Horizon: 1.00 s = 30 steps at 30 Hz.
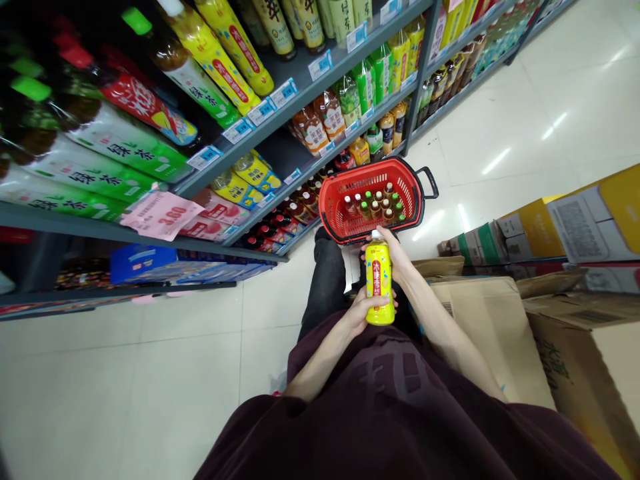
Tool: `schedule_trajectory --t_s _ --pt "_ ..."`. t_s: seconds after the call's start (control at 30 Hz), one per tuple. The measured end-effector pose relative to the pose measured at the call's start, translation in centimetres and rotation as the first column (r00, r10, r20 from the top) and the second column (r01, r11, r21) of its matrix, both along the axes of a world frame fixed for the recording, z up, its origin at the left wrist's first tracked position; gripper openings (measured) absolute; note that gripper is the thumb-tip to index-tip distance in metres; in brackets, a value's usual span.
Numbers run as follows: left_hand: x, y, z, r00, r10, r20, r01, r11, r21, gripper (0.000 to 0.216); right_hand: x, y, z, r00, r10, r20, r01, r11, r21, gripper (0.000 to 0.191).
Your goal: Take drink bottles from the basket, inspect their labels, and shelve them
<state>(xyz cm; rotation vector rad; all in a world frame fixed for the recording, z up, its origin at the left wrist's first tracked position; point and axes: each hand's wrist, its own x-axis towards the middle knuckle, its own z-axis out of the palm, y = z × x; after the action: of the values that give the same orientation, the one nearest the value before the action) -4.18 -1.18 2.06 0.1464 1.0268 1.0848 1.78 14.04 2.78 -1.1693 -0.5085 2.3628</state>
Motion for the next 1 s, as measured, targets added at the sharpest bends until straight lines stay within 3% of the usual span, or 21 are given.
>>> schedule_trajectory --t_s 0.8,1.0 --pt "0.3 -0.5 0.3 0.998 0.015 -0.064 -0.016 1.0 -0.015 0.048 0.3 -0.5 0.0 0.999 0.031 0.025 -0.03 0.999 -0.037 0.041" --pt "0.5 -1.0 0.9 0.996 0.038 -0.078 -0.039 0.999 -0.022 0.049 0.3 -1.1 0.2 0.999 0.03 -0.034 -0.03 0.999 -0.014 0.036"
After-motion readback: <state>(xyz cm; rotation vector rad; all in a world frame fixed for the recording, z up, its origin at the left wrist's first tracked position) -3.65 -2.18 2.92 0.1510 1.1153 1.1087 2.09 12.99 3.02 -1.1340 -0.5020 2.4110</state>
